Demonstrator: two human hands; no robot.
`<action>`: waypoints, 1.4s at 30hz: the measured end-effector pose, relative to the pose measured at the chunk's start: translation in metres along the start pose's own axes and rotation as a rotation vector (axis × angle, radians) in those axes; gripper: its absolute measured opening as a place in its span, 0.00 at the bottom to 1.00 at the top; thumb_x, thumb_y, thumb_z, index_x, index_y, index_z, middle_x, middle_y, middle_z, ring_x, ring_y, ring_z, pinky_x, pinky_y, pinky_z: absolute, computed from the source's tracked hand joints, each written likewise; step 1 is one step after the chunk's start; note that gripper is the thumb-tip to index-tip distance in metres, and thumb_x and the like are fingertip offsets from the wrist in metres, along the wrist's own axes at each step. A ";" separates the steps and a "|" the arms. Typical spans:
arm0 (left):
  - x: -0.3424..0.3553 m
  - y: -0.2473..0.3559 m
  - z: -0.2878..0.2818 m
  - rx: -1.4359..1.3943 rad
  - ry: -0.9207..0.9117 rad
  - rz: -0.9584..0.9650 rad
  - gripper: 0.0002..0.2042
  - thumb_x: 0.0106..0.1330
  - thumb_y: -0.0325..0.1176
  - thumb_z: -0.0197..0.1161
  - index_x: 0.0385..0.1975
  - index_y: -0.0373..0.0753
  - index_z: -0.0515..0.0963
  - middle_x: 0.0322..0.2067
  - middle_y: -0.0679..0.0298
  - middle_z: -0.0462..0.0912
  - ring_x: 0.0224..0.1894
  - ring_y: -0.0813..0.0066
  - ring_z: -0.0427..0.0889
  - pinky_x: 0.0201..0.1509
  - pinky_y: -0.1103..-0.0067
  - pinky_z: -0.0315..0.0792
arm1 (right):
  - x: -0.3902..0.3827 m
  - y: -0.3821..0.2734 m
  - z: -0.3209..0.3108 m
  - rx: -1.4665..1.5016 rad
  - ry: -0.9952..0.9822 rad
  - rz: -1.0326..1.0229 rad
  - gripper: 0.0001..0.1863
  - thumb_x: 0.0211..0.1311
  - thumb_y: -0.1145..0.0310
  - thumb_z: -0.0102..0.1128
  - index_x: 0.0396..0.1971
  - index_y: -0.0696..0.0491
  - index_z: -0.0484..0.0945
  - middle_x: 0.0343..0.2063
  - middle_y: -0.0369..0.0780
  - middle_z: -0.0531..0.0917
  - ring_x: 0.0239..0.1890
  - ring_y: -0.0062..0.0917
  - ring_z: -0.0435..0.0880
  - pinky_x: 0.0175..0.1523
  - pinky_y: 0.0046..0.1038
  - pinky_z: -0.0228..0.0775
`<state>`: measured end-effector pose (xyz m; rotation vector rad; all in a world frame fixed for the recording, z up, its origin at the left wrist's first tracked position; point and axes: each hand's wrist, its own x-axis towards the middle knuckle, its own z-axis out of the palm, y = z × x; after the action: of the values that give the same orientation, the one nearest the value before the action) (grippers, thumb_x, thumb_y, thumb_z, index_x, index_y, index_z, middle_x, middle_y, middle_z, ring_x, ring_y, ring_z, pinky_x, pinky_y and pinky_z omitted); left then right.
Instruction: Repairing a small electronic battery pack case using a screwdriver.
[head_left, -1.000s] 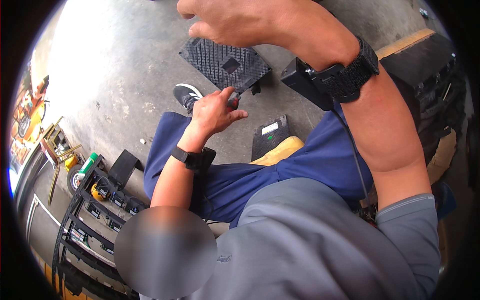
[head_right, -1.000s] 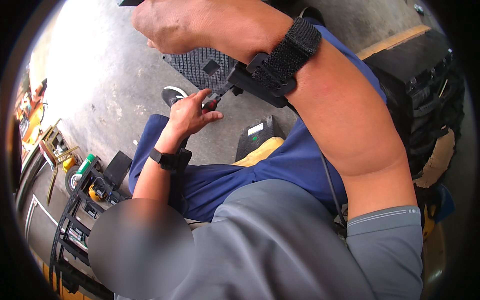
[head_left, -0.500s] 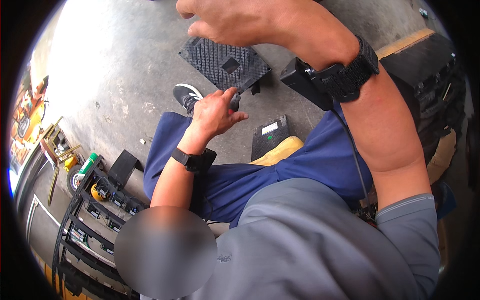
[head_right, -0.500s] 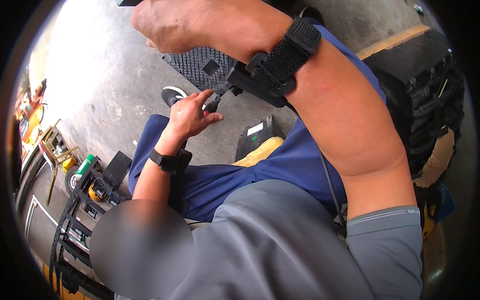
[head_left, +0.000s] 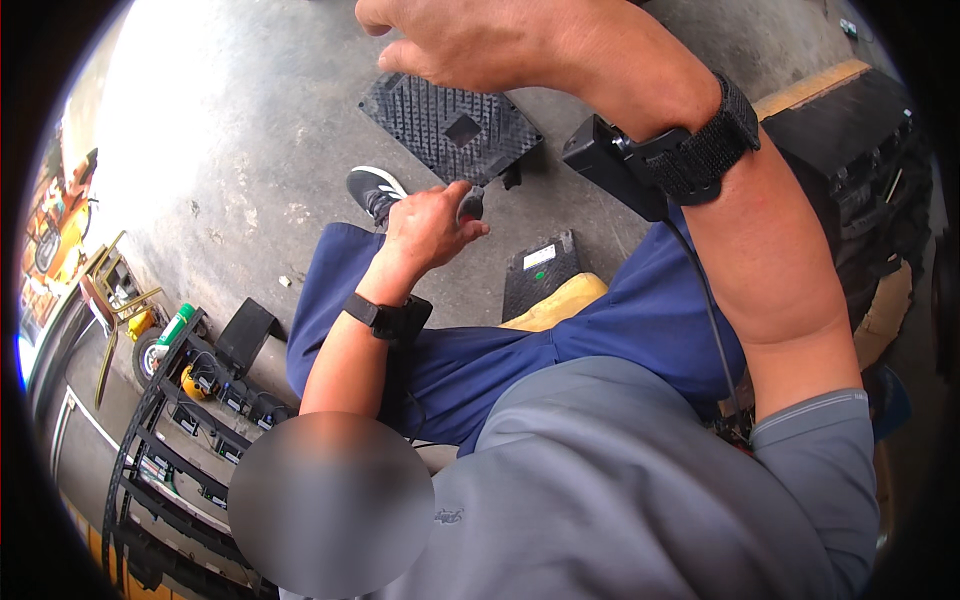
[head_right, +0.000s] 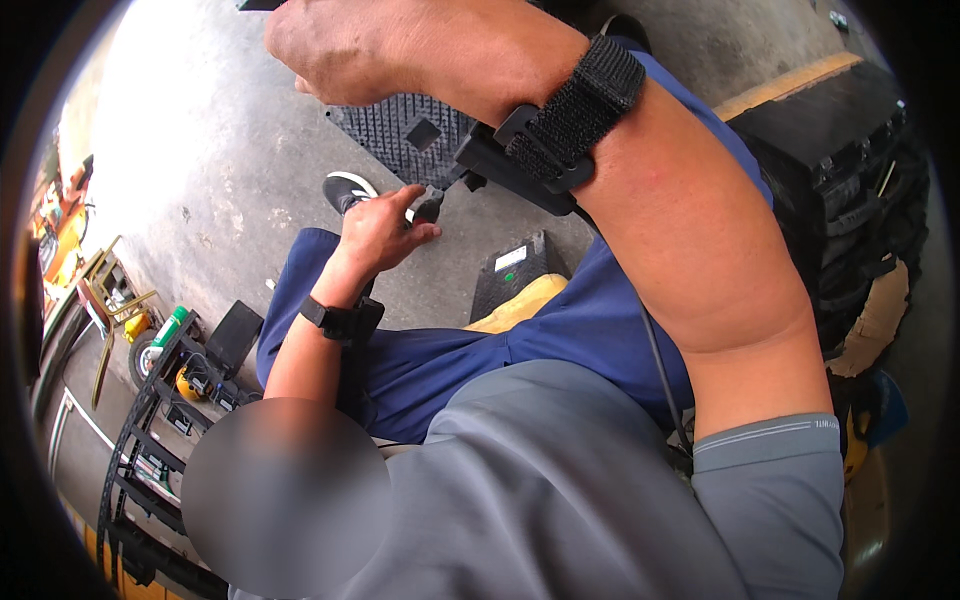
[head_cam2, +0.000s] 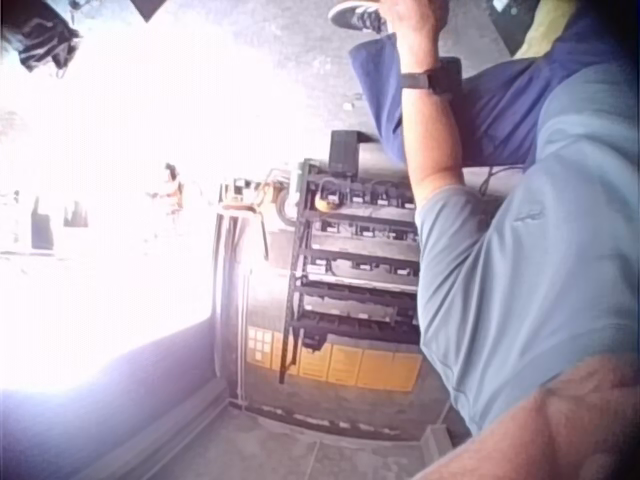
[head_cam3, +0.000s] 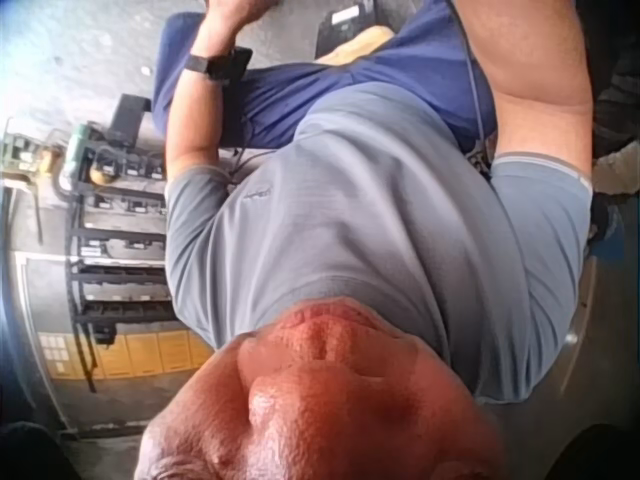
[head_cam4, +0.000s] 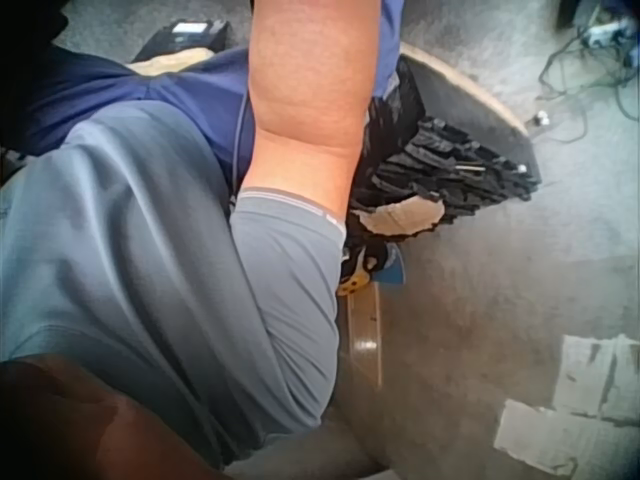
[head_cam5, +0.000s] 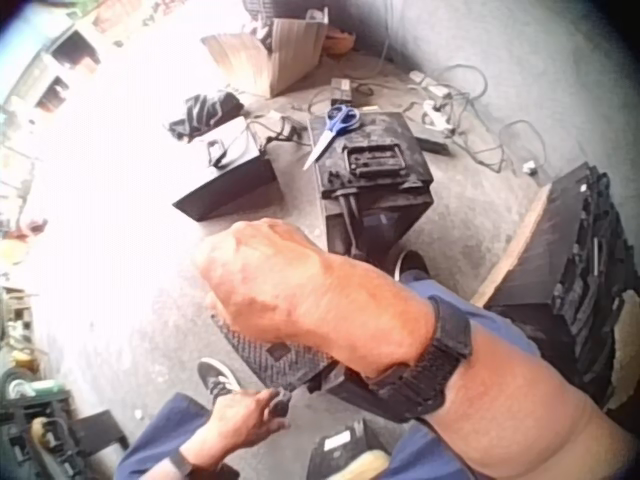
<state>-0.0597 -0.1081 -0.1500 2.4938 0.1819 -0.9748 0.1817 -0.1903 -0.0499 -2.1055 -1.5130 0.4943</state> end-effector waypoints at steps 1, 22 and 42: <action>0.001 0.000 0.002 -0.012 -0.111 -0.092 0.28 0.57 0.43 0.72 0.57 0.41 0.77 0.36 0.52 0.86 0.42 0.51 0.86 0.47 0.62 0.78 | 0.002 0.000 0.000 0.000 0.000 0.000 0.09 0.56 0.71 0.60 0.31 0.60 0.86 0.31 0.55 0.86 0.39 0.45 0.89 0.45 0.39 0.82; -0.018 -0.019 -0.095 -0.169 0.214 -0.183 0.15 0.55 0.36 0.64 0.42 0.41 0.85 0.35 0.52 0.87 0.40 0.53 0.87 0.47 0.65 0.79 | -0.014 0.009 -0.004 0.102 0.160 -0.042 0.10 0.59 0.66 0.63 0.29 0.58 0.78 0.26 0.54 0.84 0.34 0.53 0.85 0.40 0.48 0.78; 0.007 -0.158 -0.110 -0.178 0.479 -0.409 0.17 0.57 0.35 0.67 0.47 0.41 0.85 0.41 0.47 0.86 0.46 0.50 0.86 0.52 0.65 0.77 | -0.011 -0.003 -0.005 -0.045 0.078 0.114 0.09 0.66 0.64 0.64 0.39 0.53 0.83 0.36 0.46 0.88 0.43 0.38 0.89 0.48 0.38 0.83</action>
<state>-0.0319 0.0820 -0.1411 2.5258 0.9151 -0.4509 0.1784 -0.2009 -0.0438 -2.2288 -1.3783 0.4172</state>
